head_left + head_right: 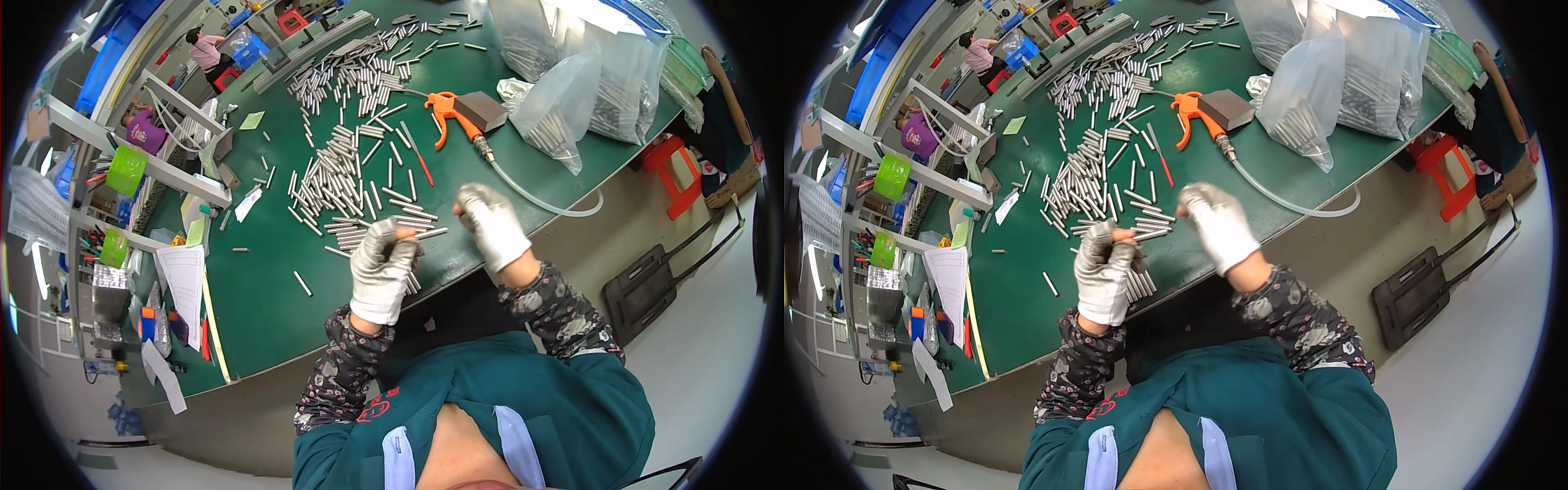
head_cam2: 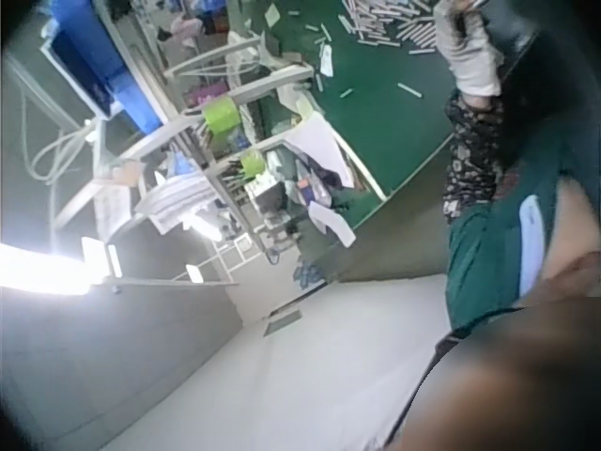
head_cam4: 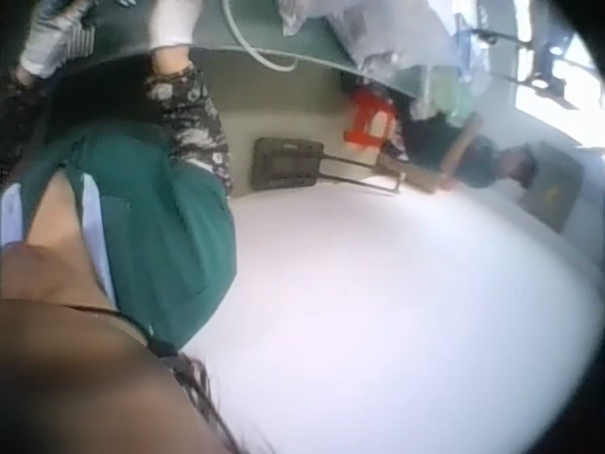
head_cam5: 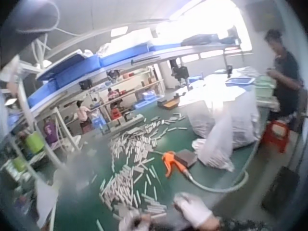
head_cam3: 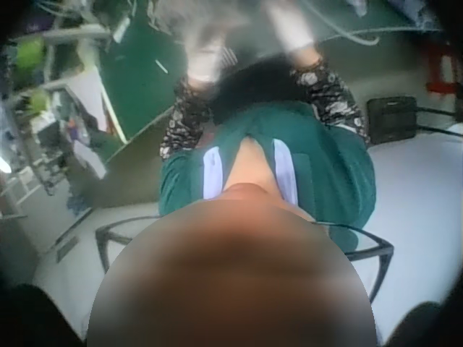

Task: The recorder aligns small metal pins into a grooved tray, polishes the ends with a sanding block, cleans them with a cloth, and uses an air duster.

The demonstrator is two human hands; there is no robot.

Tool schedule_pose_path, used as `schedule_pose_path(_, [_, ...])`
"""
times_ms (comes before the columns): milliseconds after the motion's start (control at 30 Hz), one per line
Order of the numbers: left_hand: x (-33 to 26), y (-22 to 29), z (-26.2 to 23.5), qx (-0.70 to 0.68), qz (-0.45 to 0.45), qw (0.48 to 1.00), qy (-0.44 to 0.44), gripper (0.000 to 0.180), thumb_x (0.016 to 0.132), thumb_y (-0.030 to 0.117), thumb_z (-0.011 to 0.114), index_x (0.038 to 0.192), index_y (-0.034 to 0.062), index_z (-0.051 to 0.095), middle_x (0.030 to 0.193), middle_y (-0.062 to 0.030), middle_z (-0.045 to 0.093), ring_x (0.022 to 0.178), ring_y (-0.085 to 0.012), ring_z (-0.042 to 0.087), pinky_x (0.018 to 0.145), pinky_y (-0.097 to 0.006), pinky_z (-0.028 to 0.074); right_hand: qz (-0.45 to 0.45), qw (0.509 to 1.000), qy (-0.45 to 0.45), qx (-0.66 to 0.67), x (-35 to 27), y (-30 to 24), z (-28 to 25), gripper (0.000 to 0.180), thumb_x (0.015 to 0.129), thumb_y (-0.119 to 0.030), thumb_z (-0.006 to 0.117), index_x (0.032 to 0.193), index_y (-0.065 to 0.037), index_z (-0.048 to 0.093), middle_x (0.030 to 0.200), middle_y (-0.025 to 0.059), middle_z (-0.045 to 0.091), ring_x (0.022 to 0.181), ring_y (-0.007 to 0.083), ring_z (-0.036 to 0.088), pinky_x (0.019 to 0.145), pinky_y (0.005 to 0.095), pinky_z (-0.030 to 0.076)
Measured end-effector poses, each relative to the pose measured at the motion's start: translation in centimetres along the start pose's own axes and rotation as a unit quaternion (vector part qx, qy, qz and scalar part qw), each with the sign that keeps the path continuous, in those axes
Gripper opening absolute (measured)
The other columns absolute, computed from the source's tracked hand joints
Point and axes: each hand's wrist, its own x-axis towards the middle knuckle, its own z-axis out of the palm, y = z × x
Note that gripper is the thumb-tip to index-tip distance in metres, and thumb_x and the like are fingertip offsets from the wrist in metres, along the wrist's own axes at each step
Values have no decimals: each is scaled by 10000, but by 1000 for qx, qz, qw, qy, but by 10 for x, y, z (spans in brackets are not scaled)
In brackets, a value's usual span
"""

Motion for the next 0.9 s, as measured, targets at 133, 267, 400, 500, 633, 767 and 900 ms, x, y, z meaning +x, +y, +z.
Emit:
schedule_pose_path(133, [3,-1,-6,-34,-41,998,15,112,896,12,556,1005,38,568,796,-64,609,599,-117,567,546,-239,480,55,993,-98,-47,-15,-24,9,186,867,-112,576,1011,0,611,776,-6,567,653,48,458,614,191,410])
schedule_pose_path(267, [4,-14,-14,0,19,998,-63,302,875,-20,570,1157,82,527,911,-39,622,678,-80,564,589,-223,487,2,986,-126,-111,-12,-7,6,212,851,-115,611,1031,-2,618,804,-7,594,713,39,497,628,192,410])
schedule_pose_path(400, [4,-15,-15,42,16,998,-47,373,854,-51,579,1189,98,513,928,-27,619,695,-84,568,623,-228,497,-48,977,-115,-172,-10,0,4,193,837,-89,626,1013,-9,634,821,5,606,719,50,518,648,204,426])
schedule_pose_path(500, [7,-9,-11,45,11,998,-35,274,858,-57,565,1098,71,540,906,-31,600,698,-91,569,632,-230,493,-68,978,-109,-167,-8,2,5,193,838,-77,622,1020,-12,634,804,-1,598,719,58,522,655,209,432])
schedule_pose_path(633, [10,-12,-10,62,43,997,-30,168,866,-46,559,1008,42,563,859,-28,589,682,-89,563,628,-222,479,-79,977,-106,-166,-8,-1,5,194,833,-88,629,1007,-4,638,803,5,594,726,67,529,666,218,439])
schedule_pose_path(767, [12,-3,-7,51,-34,998,-30,150,863,-30,573,998,34,572,800,-16,598,667,-78,560,615,-207,467,-84,968,-110,-209,-9,-5,2,200,812,-102,639,982,2,644,816,35,597,746,81,544,689,238,452])
schedule_pose_path(900, [15,2,-23,23,-132,988,-72,219,839,-26,604,1052,22,582,876,-9,629,708,-59,579,650,-199,482,-176,928,-164,-286,11,-20,-13,223,791,-131,642,974,-3,645,829,75,611,761,136,577,721,272,471])
